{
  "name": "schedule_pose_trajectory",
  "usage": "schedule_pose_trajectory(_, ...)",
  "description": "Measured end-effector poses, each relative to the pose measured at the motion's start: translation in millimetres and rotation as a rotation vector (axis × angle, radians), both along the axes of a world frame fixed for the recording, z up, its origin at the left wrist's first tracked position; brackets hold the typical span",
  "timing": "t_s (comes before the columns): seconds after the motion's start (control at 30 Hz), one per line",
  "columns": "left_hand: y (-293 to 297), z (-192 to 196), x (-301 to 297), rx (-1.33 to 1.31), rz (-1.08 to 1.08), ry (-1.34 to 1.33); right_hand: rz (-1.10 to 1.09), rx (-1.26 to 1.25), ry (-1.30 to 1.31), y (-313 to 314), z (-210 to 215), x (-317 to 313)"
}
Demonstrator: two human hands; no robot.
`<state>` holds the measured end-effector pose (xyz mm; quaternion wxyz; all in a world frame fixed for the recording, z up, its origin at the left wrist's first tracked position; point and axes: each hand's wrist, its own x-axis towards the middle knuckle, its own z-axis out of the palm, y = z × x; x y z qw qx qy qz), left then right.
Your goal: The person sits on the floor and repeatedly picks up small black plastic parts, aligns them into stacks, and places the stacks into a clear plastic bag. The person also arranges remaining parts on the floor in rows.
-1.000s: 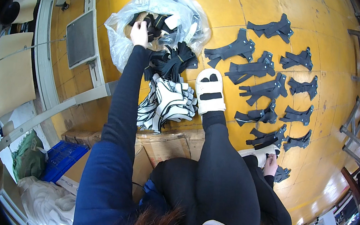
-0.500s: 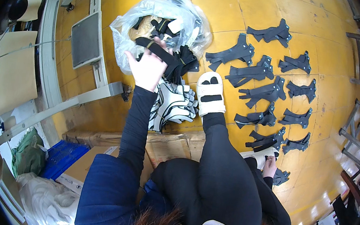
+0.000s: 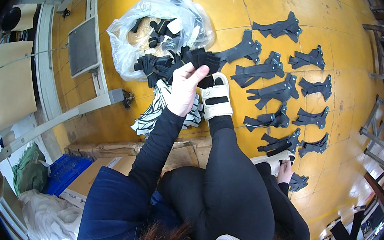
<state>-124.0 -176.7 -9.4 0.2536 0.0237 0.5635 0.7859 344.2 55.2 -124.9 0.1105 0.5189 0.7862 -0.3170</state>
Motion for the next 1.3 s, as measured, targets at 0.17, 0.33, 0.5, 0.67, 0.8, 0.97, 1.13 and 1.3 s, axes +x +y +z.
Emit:
schedule_pose_trajectory(0.17,-1.3,6.7,3.3,-0.434,0.094,0.789,0.012,-0.024,0.034,-2.4,1.7,-9.7)
schedule_pose_trajectory(0.33,-3.8,16.8,-4.7,-0.466,0.073,1.174,0.011,0.000,0.013,-2.0,11.1,-9.5)
schedule_pose_trajectory(0.5,-7.5,29.4,-5.9,-0.572,0.062,1.341,0.018,-0.002,-0.021,-1.9,7.7,-7.8)
schedule_pose_trajectory(0.67,-10.6,32.9,-7.2,-0.603,0.066,1.388,0.021,0.037,0.039,-3.7,7.3,-8.4)
schedule_pose_trajectory(0.8,-13.7,30.8,-8.5,-0.590,0.070,1.393,-0.003,-0.008,-0.009,-3.2,10.4,-12.2)
schedule_pose_trajectory(0.97,-13.4,29.4,-10.3,-0.552,0.069,1.364,0.009,0.007,-0.011,0.2,2.7,-1.9)
schedule_pose_trajectory(1.13,-16.4,29.7,-10.7,-0.555,0.089,1.355,-0.001,-0.019,-0.016,-0.5,4.3,-5.9)
schedule_pose_trajectory(1.3,-16.5,29.4,-10.6,-0.541,0.115,1.357,0.021,-0.010,-0.018,-0.8,6.7,-7.5)
